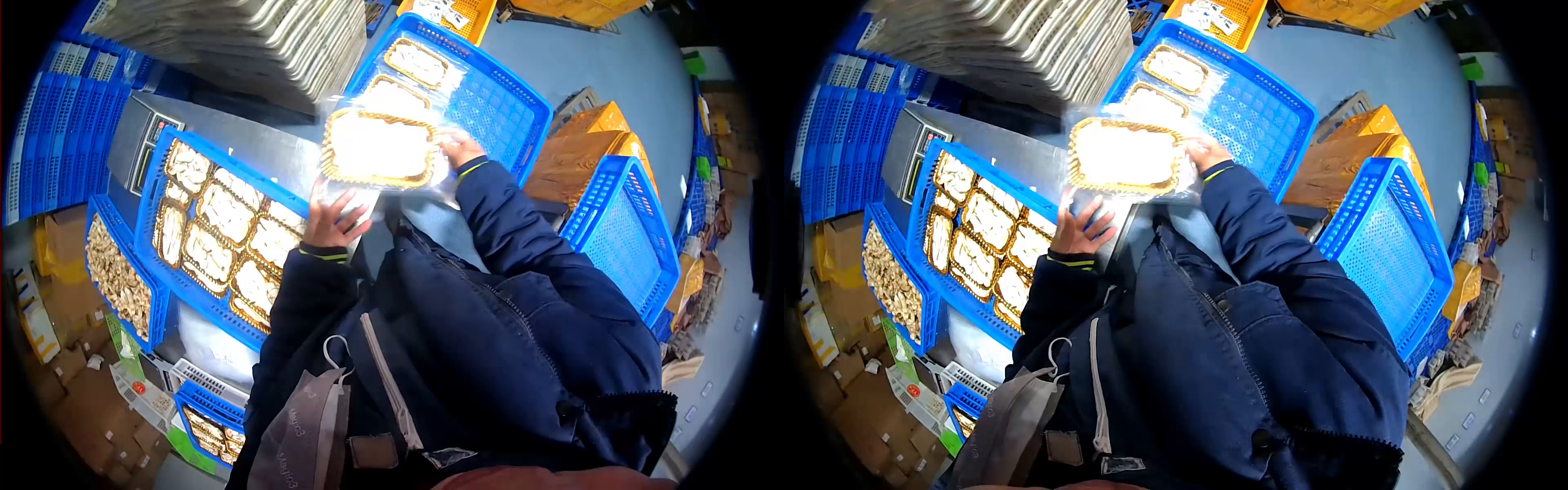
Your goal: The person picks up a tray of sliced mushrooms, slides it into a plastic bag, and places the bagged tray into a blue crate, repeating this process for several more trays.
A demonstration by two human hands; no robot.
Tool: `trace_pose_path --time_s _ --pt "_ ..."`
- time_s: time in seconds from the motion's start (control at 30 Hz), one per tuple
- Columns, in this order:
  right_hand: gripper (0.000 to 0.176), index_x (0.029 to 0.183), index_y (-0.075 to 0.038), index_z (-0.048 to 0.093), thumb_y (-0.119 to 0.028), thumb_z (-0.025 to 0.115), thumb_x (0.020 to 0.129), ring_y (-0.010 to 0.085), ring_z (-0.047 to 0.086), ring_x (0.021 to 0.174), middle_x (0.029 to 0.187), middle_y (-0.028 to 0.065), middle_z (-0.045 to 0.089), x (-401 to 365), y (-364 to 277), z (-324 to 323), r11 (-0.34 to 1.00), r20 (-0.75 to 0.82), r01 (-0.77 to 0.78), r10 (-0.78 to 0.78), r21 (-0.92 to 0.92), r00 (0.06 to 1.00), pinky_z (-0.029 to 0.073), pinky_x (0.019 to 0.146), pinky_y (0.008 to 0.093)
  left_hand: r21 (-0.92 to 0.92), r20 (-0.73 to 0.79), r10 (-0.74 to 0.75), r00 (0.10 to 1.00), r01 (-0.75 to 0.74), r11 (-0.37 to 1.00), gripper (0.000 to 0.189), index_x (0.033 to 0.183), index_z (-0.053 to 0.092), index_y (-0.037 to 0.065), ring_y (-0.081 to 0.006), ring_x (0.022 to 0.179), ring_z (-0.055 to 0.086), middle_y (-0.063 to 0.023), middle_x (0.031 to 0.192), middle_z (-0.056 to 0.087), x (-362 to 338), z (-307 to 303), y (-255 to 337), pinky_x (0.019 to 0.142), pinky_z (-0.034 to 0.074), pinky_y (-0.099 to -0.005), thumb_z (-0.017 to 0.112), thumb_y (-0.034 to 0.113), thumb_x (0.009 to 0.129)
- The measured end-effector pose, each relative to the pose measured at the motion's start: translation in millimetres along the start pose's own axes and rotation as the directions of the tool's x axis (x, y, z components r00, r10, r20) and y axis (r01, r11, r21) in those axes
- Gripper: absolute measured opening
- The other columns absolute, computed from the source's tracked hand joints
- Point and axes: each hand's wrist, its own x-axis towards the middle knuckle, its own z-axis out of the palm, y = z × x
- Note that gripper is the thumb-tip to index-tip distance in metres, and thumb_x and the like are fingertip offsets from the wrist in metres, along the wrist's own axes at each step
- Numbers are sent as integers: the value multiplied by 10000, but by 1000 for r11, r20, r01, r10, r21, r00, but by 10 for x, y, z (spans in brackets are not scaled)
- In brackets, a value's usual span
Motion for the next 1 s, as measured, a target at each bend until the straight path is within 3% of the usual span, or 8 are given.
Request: trace_pose_path --time_s 0.03,0.13,0.17,0.2,0.27,0.8,0.9,1.0 --pt "272 1092 -8 500 -58 522 825 154 558 889 995 89 585 -50 0 -177 949 -138 -71 118 308 983 455 790 276 29 11 38 999 -39 999 451 1352 134 267 -378 1167 378 -142 1300 362 -20 -37 16 964 270 -549 233 373 925" --pt "292 1104 -10 494 -103 536 831 173 561 879 988 96 583 113 732 -1301 972 -347 28 56 232 936 455 780 292 -77 -45 -5 999 1 997 504 1350 149 246 -377 1101 452 -150 1252 410 -87 -158 169 897 394 -533 379 287 903" --pt "339 1126 -28 485 -89 575 806 190 540 927 1056 116 559 431 1403 -2105 931 13 -92 93 353 996 440 803 304 -166 -45 -48 998 40 985 467 1330 216 194 -378 1097 455 -154 1258 405 -122 -130 261 890 400 -535 393 258 902" --pt "342 1127 -29 484 -87 577 804 191 538 930 1059 116 557 243 1235 -2037 941 -347 -68 189 331 919 439 803 304 -139 -73 -31 997 21 990 472 1331 211 184 -379 1099 453 -154 1257 406 -165 -191 280 894 397 -536 395 253 902" --pt "347 1130 -31 482 -84 580 801 193 535 936 1064 117 554 196 1231 -2110 937 -522 -95 269 335 809 438 805 306 -80 -128 6 992 -16 997 484 1333 199 164 -382 1103 449 -154 1255 407 -272 -307 280 901 391 -538 400 244 900" --pt "397 1150 -45 465 -59 606 779 205 510 984 1107 124 529 448 1764 -1705 934 -914 -352 91 -59 395 432 817 317 -74 162 136 977 -126 989 574 1357 105 79 -406 1202 321 -218 1325 287 -242 -376 242 982 293 -523 433 186 898" --pt "408 1154 -48 462 -55 611 775 207 506 992 1115 125 525 473 1515 -1713 933 -913 -325 -11 -156 407 431 819 319 -54 47 165 985 -163 985 540 1342 174 62 -382 1175 369 -219 1300 325 -472 -481 268 970 316 -509 431 227 896" --pt "493 1206 -77 421 -65 638 764 206 465 1055 1183 103 478 946 1625 -1847 891 -664 -10 -331 -454 671 409 857 328 18 9 263 965 -264 964 492 1317 244 39 -340 1126 429 -225 1226 407 -844 -467 244 949 353 -475 398 263 908"
